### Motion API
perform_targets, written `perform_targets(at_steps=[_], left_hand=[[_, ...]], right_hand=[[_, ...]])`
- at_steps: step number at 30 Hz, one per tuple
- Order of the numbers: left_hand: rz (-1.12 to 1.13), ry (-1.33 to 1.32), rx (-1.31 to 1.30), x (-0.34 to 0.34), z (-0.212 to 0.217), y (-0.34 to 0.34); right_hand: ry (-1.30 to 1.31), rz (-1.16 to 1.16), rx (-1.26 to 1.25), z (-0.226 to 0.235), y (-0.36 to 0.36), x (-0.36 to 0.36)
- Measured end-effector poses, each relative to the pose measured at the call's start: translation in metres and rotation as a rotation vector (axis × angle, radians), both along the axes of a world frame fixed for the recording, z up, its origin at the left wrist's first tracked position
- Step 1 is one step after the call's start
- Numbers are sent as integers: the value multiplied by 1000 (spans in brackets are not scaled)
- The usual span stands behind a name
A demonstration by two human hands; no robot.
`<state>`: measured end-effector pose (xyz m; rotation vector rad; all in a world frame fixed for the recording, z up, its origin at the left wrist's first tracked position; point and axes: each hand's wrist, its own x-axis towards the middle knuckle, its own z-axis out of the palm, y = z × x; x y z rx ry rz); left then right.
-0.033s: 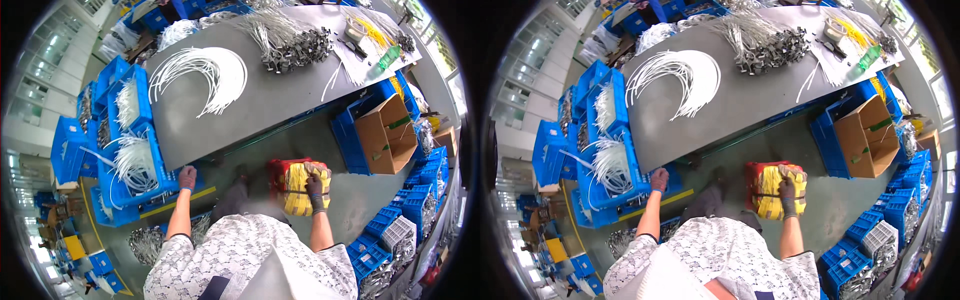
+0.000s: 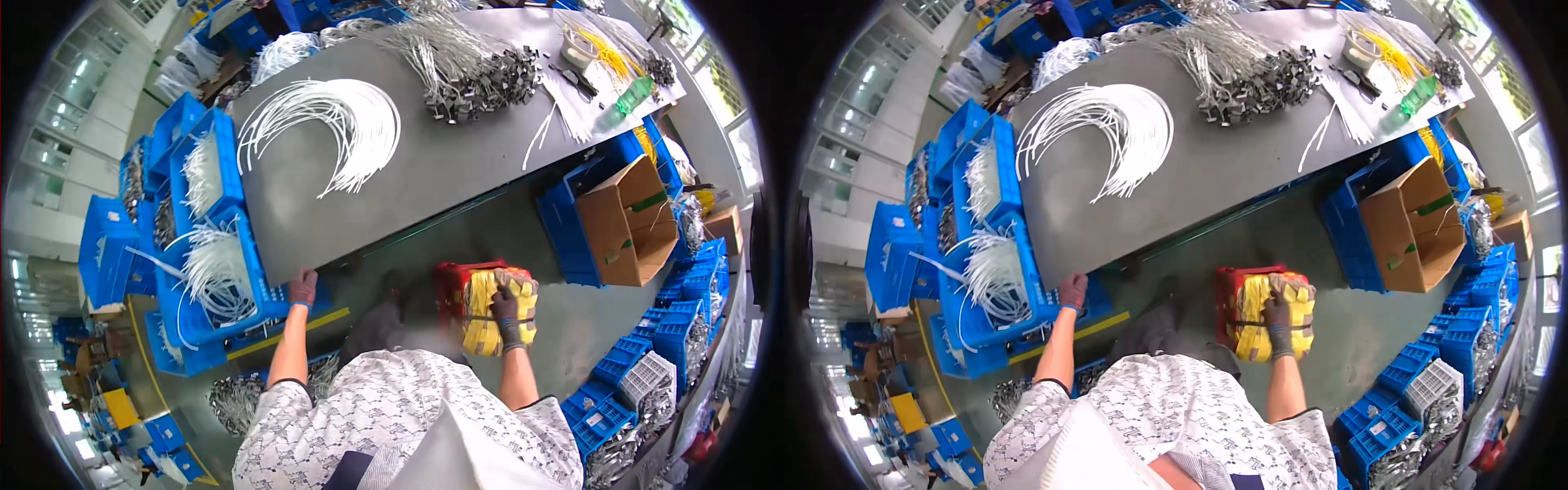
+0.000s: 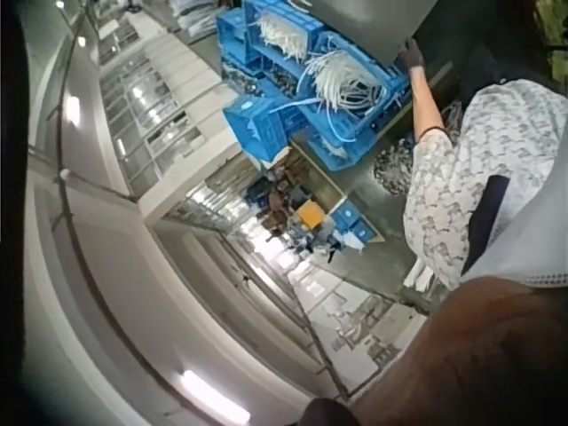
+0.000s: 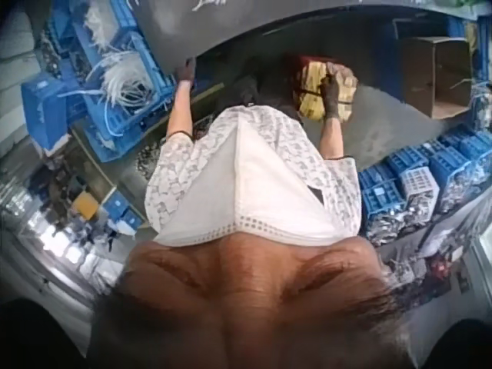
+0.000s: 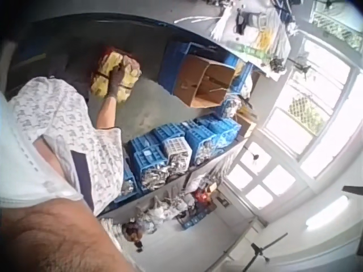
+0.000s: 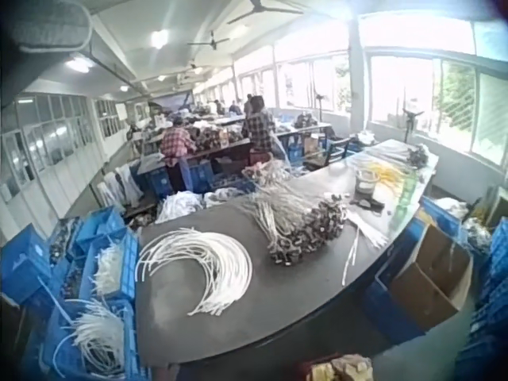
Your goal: Bundling and securing groups of white cables using plastic cable ties on an assembly table.
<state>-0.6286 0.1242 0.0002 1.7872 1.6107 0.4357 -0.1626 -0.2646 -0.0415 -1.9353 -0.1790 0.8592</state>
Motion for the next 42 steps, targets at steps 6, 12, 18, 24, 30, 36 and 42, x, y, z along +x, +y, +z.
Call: perform_targets(at_steps=[6, 12, 18, 24, 30, 36, 42], left_hand=[[-158, -35, 245, 131, 46, 158], [-104, 237, 184, 257, 35, 241], [-114, 399, 1, 306, -9, 264], [5, 359, 193, 309, -17, 253], [-42, 610, 9, 340, 8, 253], [-70, 861, 431, 356, 25, 225], [-213, 485, 596, 371, 22, 126]], right_hand=[[-33, 192, -176, 30, 62, -47], [-32, 117, -297, 57, 56, 1], [-192, 144, -428, 55, 58, 85], [-412, 443, -121, 41, 155, 237], [-470, 575, 85, 99, 356, 342], [-462, 618, 127, 89, 491, 350], [-206, 442, 119, 5, 455, 338]])
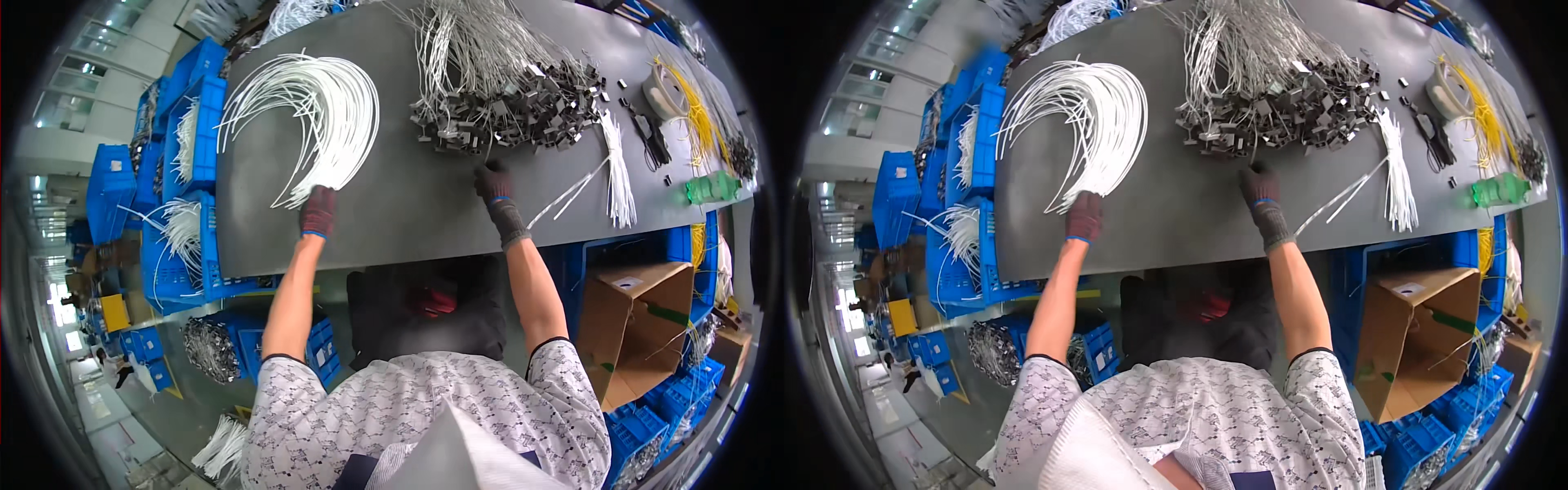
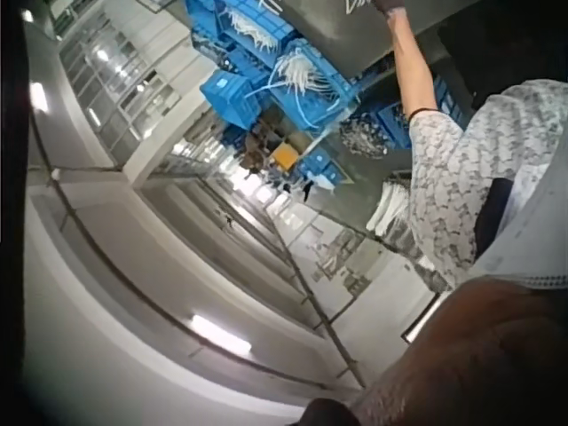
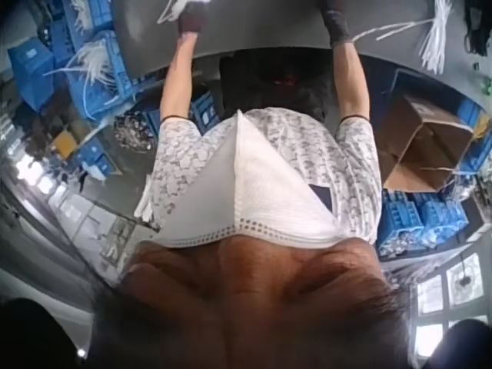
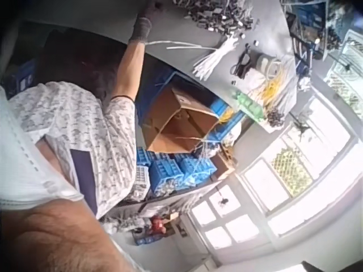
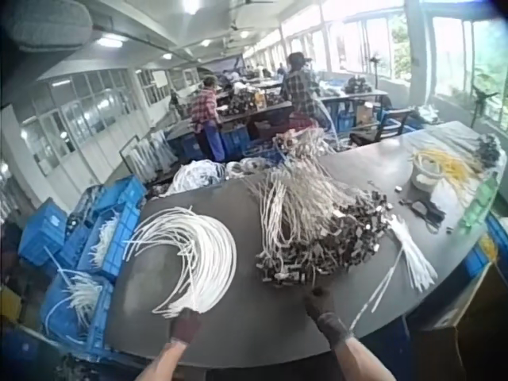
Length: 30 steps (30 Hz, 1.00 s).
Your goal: Bundling and securing groups of white cables using plastic cable ties on an assembly table.
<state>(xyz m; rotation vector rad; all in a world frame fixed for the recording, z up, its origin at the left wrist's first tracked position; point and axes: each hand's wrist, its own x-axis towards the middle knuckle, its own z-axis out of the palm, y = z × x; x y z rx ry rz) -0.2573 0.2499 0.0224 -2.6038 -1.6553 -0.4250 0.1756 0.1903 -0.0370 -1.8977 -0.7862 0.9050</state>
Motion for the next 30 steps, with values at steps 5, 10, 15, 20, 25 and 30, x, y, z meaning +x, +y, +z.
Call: perform_targets(at_steps=[5, 10, 15, 20, 25, 30], left_hand=[[429, -1027, -896, 31, 0, -84], [345, -1246, -981, 34, 13, -123], [202, -1472, -1052, 42, 27, -127], [71, -1719, -1158, 85, 21, -122], [2, -1662, -1233, 165, -12, -130], [-20, -1568, -1280, 260, -41, -140]], right_hand=[[-76, 384, 311, 1, -116, -8], [515, 110, 53, 15, -260, -22], [-866, 270, 166, -50, -412, -3], [-608, 654, -850, -101, -538, 26], [-572, 405, -533, -90, -578, -2], [-454, 281, -353, -63, -540, -35]])
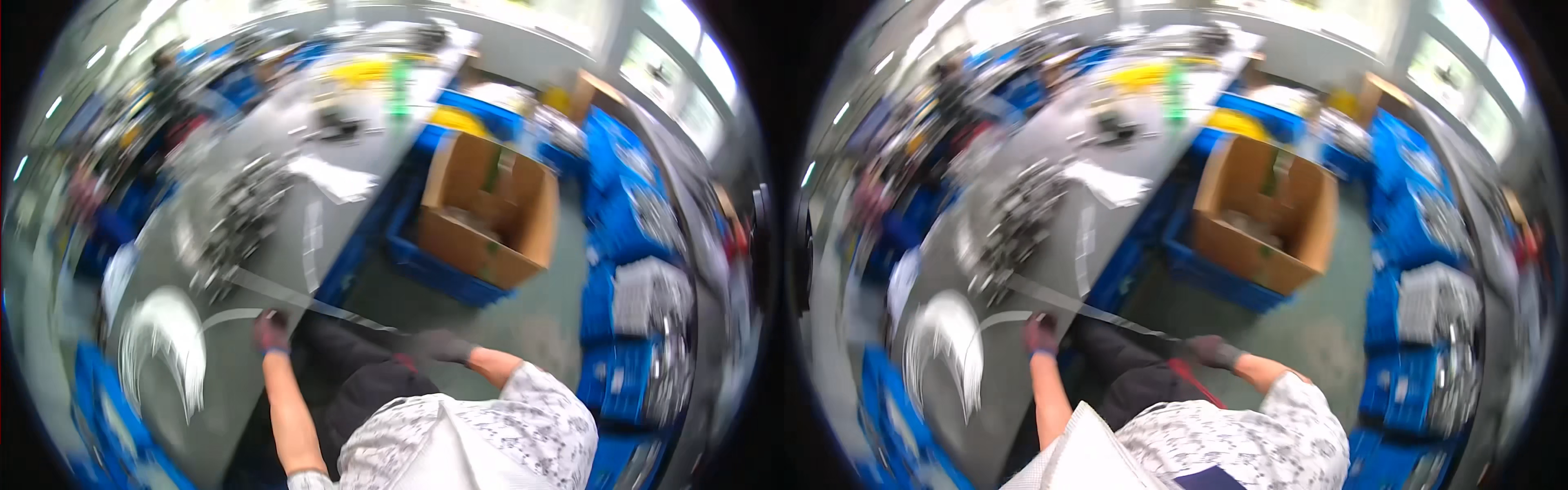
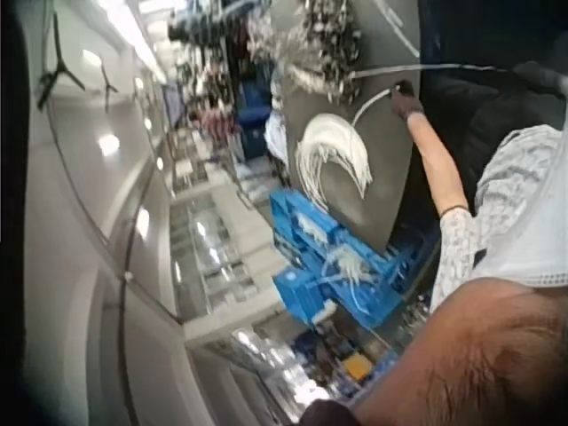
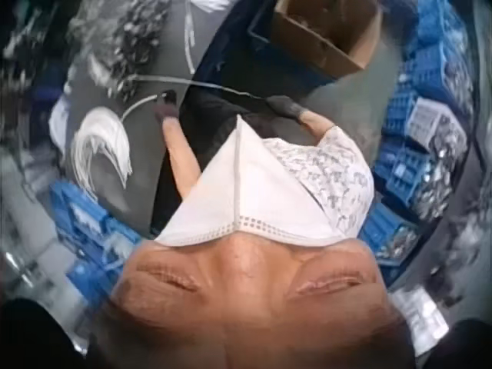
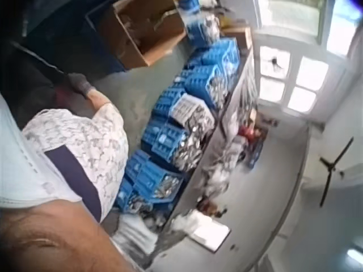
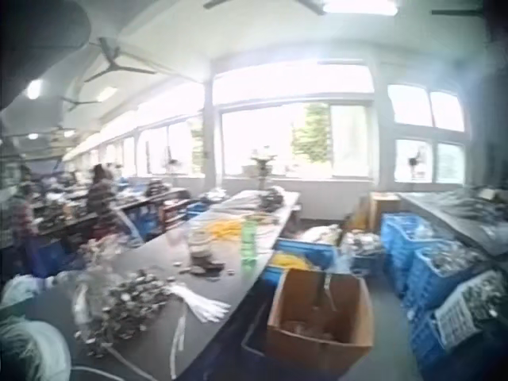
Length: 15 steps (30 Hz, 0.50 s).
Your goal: Bundling and securing groups of white cables using plastic cable ties on an assembly table.
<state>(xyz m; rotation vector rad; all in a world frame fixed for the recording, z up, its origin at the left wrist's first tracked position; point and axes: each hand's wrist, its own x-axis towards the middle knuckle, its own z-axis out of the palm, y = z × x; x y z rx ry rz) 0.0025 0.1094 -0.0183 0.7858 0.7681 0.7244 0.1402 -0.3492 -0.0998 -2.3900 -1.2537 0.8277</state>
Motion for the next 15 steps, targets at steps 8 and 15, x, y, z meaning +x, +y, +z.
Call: perform_targets(at_steps=[8, 15], left_hand=[[454, 412, 459, 39, 73, 40], [595, 618, 828, 40, 128, 59]], right_hand=[[-89, -5, -128, 1, 46, -1], [-48, -66, -243, -4, 13, 3]])
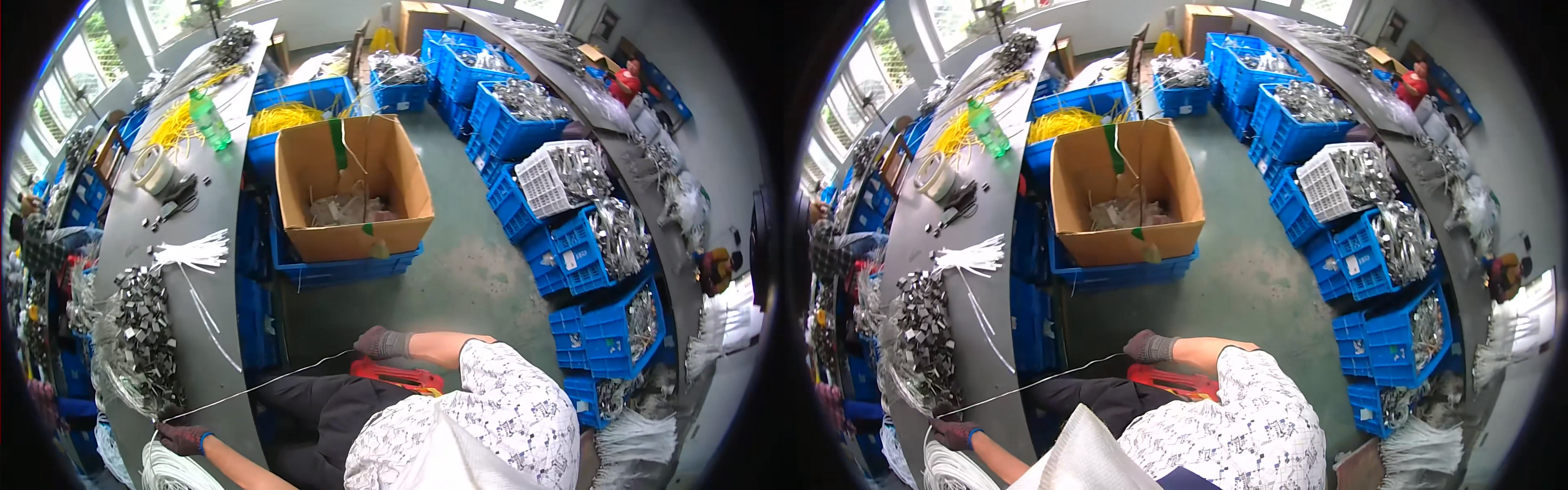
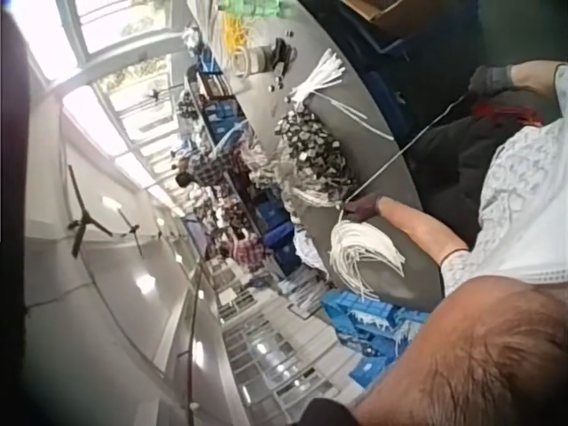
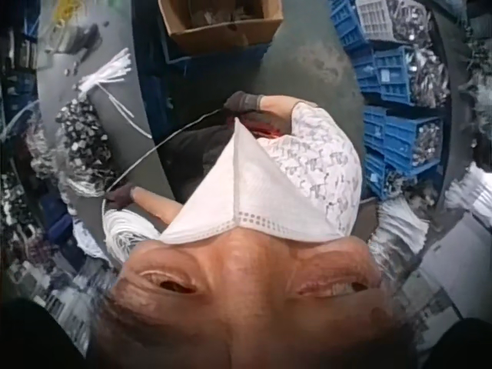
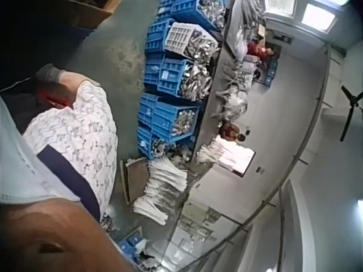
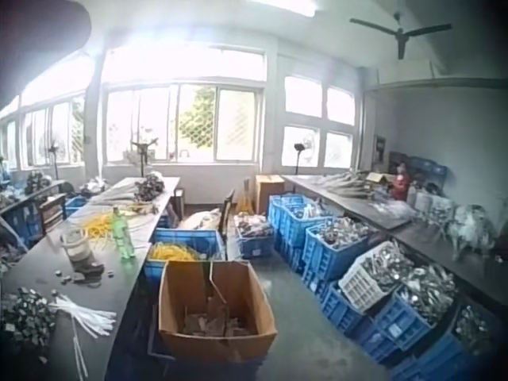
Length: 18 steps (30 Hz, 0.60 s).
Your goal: Bundling and securing groups of white cables using plastic cable ties on an assembly table.
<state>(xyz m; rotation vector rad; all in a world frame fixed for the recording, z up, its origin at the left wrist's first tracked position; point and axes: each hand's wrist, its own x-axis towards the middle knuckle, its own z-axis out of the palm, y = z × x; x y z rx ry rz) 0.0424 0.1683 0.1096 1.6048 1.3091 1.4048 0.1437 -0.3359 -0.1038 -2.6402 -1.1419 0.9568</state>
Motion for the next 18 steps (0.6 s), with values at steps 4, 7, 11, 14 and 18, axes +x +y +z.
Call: perform_targets(at_steps=[4, 7, 11, 14, 18], left_hand=[[-178, 84, -48, 10, -11, -24], [-115, 577, 389, -2, -21, -29], [-2, 503, 250, -25, -21, -17], [-442, 143, 58, -34, -20, -35], [-844, 412, 216, -57, -37, -110]], right_hand=[[-94, -69, 30, 9, -8, 5], [-103, -64, -55, 22, -24, 5], [-106, -10, -212, 39, -47, -6], [-113, -19, -2, 43, -47, -13], [-209, 27, 117, 39, -39, -17]])
